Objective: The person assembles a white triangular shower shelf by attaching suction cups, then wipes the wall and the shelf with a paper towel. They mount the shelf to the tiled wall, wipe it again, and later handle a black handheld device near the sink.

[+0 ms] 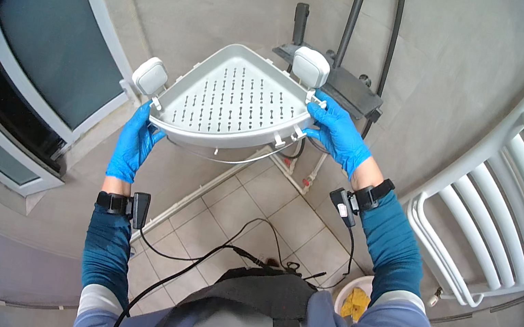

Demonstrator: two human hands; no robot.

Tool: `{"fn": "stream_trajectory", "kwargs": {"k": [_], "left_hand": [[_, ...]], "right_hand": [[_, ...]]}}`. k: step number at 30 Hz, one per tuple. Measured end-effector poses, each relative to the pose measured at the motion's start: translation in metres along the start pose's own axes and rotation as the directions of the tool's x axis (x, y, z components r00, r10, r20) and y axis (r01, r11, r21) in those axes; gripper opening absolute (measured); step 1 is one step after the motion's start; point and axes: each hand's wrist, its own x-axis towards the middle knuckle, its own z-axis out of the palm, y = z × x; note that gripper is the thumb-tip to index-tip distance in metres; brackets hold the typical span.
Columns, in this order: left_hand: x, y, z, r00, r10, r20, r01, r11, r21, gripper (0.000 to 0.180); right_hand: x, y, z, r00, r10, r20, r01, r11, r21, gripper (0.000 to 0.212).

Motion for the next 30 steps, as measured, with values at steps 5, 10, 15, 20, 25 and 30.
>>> {"fn": "stream_trajectory", "kwargs": {"k": [5, 10, 15, 20, 25, 30], "left_hand": [[-0.004, -0.001, -0.006, 0.988, 0.110, 0.106, -0.121, 0.988, 0.101, 0.052], [-0.003, -0.010, -0.013, 0.955, 0.238, 0.177, -0.250, 0.967, 0.048, 0.058], [0.002, -0.014, -0.018, 0.927, 0.319, 0.196, -0.336, 0.940, 0.060, 0.063], [0.009, -0.010, -0.021, 0.940, 0.284, 0.192, -0.302, 0.951, 0.071, 0.060], [0.016, -0.003, -0.026, 0.945, 0.227, 0.234, -0.256, 0.962, 0.099, 0.056], [0.018, -0.001, -0.029, 0.941, 0.244, 0.235, -0.282, 0.949, 0.141, 0.059]], "right_hand": [[-0.006, 0.012, 0.002, 0.996, -0.084, -0.003, 0.084, 0.996, 0.018, 0.057], [-0.020, 0.037, 0.002, 0.978, -0.204, -0.034, 0.207, 0.975, 0.076, 0.059], [-0.020, 0.055, 0.001, 0.952, -0.302, -0.056, 0.307, 0.945, 0.117, 0.061], [-0.011, 0.071, -0.001, 0.934, -0.342, -0.103, 0.353, 0.927, 0.129, 0.058], [0.000, 0.079, -0.007, 0.936, -0.316, -0.157, 0.345, 0.913, 0.217, 0.059], [0.008, 0.082, -0.012, 0.932, -0.331, -0.147, 0.358, 0.902, 0.241, 0.058]]}}
